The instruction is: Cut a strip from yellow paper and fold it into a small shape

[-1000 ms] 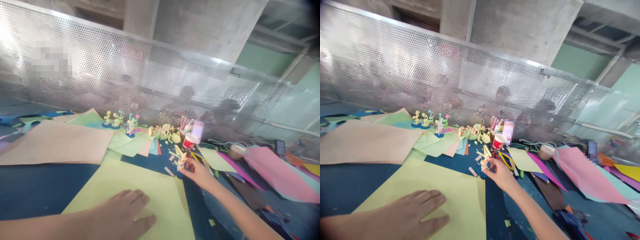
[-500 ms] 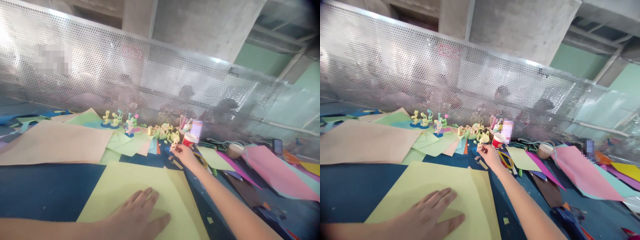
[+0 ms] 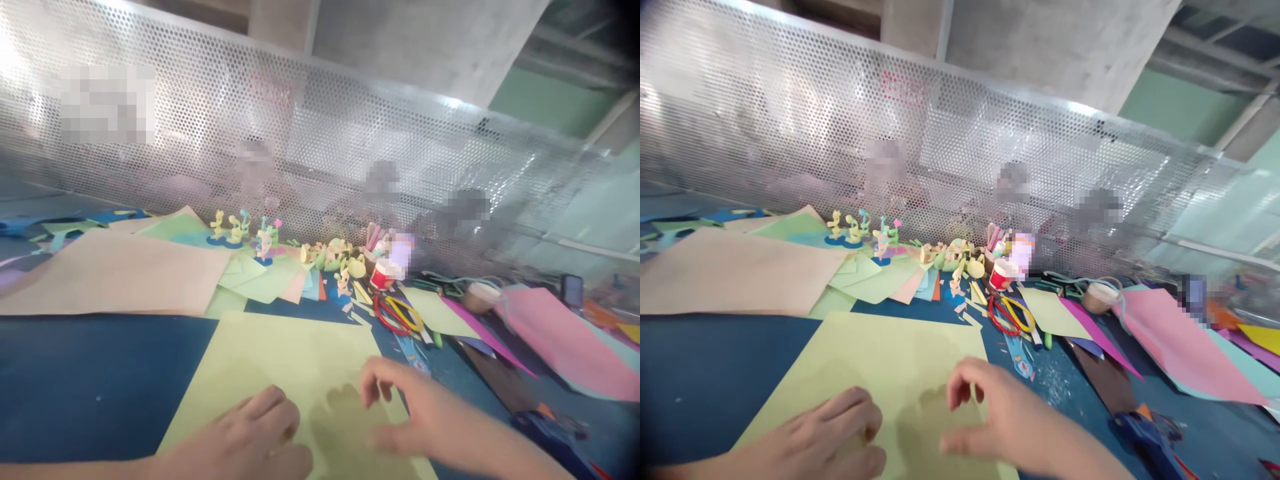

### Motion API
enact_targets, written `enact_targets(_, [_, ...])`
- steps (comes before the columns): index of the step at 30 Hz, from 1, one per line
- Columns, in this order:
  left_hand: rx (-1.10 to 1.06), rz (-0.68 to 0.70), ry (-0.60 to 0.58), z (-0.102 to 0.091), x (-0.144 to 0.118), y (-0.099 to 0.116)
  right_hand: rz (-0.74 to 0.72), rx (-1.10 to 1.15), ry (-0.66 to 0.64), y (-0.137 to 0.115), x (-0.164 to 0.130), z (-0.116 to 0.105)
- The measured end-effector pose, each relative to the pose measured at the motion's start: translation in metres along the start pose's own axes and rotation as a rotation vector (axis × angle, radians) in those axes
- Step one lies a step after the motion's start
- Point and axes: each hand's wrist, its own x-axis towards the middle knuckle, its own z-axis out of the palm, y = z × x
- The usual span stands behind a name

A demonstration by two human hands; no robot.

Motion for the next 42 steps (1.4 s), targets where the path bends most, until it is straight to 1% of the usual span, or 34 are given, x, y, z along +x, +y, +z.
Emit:
enact_targets(1, [0.005, -0.005, -0.003, -0.002, 0.000, 0.001, 0.003, -0.016, -0.036, -0.007, -0.005, 0.007])
enact_targets(3, [0.019, -0.009, -0.033, -0.007, 0.002, 0.002, 0.000, -0.027, -0.059, -0.012, -0.009, 0.021])
enact_targets(6, [0.008, 0.031, -0.054, -0.009, 0.007, 0.003, -0.014, -0.037, -0.040, -0.005, -0.008, 0.032])
enact_targets(10, [0.011, 0.051, -0.018, 0.000, 0.008, 0.005, -0.093, -0.046, -0.012, 0.006, -0.011, 0.035])
enact_targets(13, [-0.004, 0.022, -0.037, 0.006, 0.006, 0.003, -0.127, -0.059, 0.000, 0.006, -0.017, 0.035])
enact_targets(15, [-0.069, -0.008, -0.048, 0.006, 0.006, 0.000, -0.145, -0.083, 0.006, 0.006, -0.019, 0.035])
enact_targets(18, [-0.225, -0.057, -0.070, 0.005, 0.008, -0.010, -0.179, -0.101, -0.021, 0.008, -0.020, 0.036])
enact_targets(21, [-0.394, -0.117, -0.112, 0.005, 0.012, -0.020, -0.121, -0.098, -0.008, 0.012, -0.021, 0.034])
enact_targets(24, [-0.447, -0.203, -0.131, 0.005, 0.014, -0.024, 0.011, -0.071, -0.002, 0.017, -0.023, 0.032])
enact_targets(26, [-0.415, -0.198, -0.125, 0.005, 0.015, -0.023, 0.088, -0.061, -0.003, 0.019, -0.024, 0.032])
enact_targets(30, [-0.319, -0.079, -0.106, 0.005, 0.013, -0.020, 0.189, -0.106, 0.035, 0.022, -0.024, 0.034])
enact_targets(32, [-0.282, -0.038, -0.108, 0.005, 0.013, -0.019, 0.217, -0.124, 0.052, 0.023, -0.023, 0.035])
enact_targets(35, [-0.221, -0.012, -0.111, 0.005, 0.014, -0.018, 0.241, -0.138, 0.054, 0.023, -0.022, 0.035])
enact_targets(38, [-0.111, 0.049, -0.134, 0.004, 0.016, -0.016, 0.250, -0.171, 0.060, 0.023, -0.021, 0.033])
enact_targets(42, [0.080, 0.156, -0.170, 0.006, 0.021, -0.011, 0.199, -0.198, 0.055, 0.022, -0.021, 0.031])
